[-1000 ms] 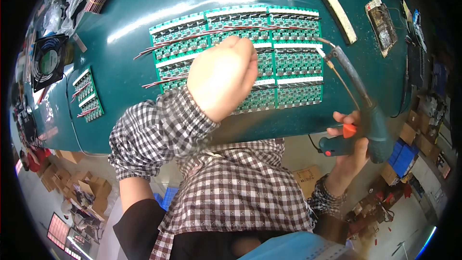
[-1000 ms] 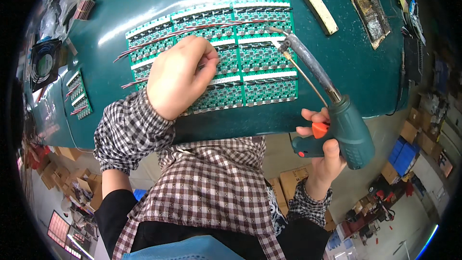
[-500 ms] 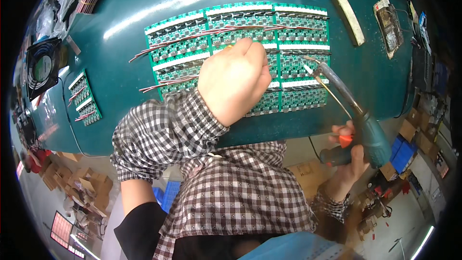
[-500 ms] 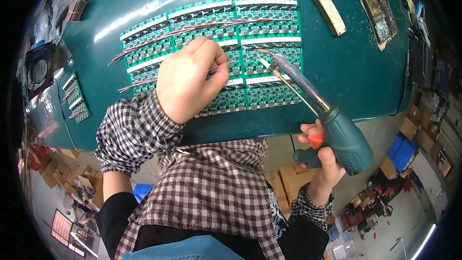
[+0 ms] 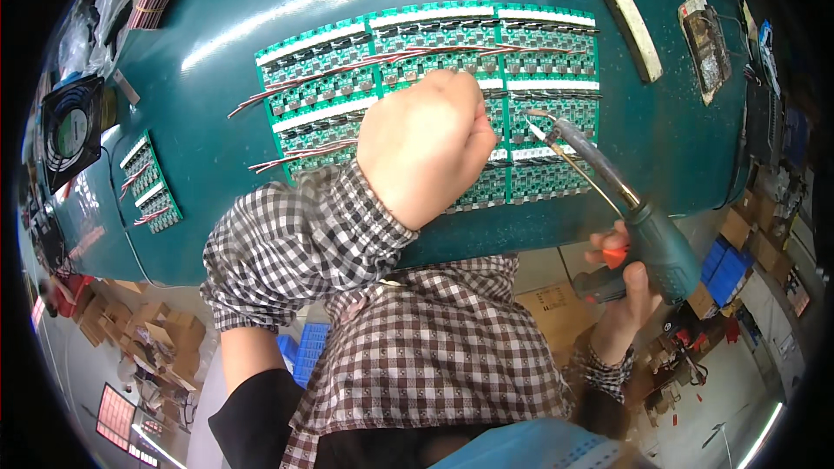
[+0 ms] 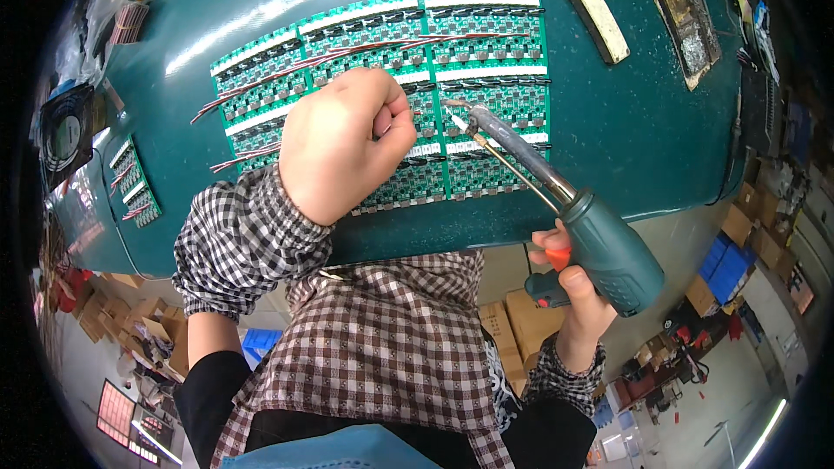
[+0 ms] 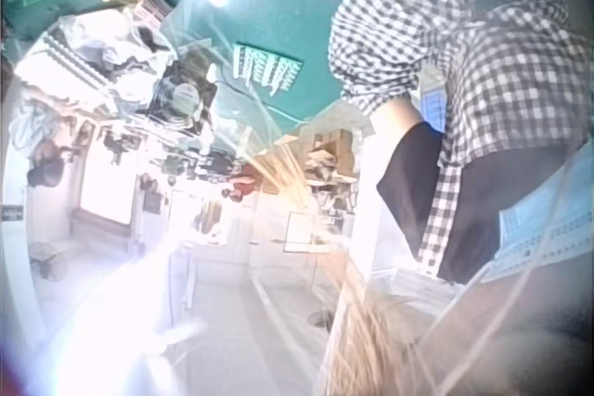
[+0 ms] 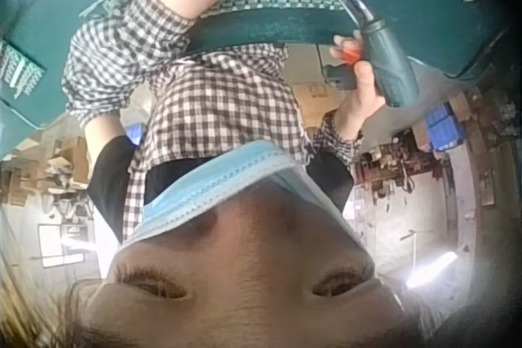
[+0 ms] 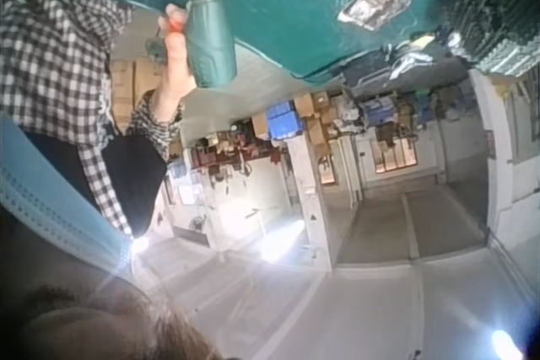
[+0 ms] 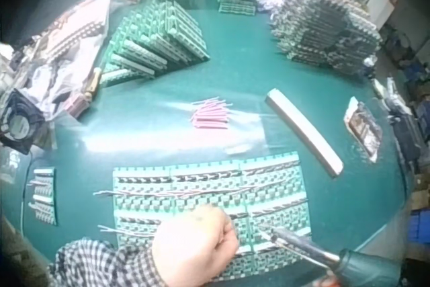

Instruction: The person uses a soldering iron to attach red and white wires to a green circuit board. They repeatedly pick up wire pairs, position them on the board, and apply heat to secure the connections. The task involves precise hand movements and tool manipulation throughout the clip.

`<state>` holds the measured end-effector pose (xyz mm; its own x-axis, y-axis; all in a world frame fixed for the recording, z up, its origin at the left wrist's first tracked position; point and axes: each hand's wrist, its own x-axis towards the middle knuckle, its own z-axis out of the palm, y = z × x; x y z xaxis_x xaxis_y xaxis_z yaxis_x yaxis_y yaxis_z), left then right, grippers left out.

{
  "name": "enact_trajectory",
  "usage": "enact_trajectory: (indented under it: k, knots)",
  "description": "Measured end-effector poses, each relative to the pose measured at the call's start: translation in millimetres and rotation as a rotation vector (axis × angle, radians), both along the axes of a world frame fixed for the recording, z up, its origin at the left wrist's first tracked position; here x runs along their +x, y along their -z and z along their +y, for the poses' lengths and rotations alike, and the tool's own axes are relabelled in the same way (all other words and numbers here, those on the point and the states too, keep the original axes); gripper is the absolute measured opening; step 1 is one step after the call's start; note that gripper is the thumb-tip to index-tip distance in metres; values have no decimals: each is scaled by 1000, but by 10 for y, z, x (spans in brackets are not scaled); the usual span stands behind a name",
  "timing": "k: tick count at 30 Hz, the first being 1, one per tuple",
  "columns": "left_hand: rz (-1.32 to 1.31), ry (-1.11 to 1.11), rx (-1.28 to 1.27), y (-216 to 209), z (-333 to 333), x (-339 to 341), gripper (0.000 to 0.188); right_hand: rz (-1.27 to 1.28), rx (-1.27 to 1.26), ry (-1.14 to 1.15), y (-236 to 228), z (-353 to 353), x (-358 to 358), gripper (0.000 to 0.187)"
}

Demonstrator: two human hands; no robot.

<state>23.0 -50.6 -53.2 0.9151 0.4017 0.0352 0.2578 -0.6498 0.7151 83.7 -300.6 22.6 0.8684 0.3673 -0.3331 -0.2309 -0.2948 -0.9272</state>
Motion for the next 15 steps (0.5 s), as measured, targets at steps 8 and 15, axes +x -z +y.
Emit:
enact_trajectory:
  k: [8,15]
  knots:
    - [-23,-3,-71,-20,27,1,9,-27,-78,-25,11,34,-25,63]
    - [-45,24,-60,15,41,-1,9,78,21,-65,-10,21,-20,40]
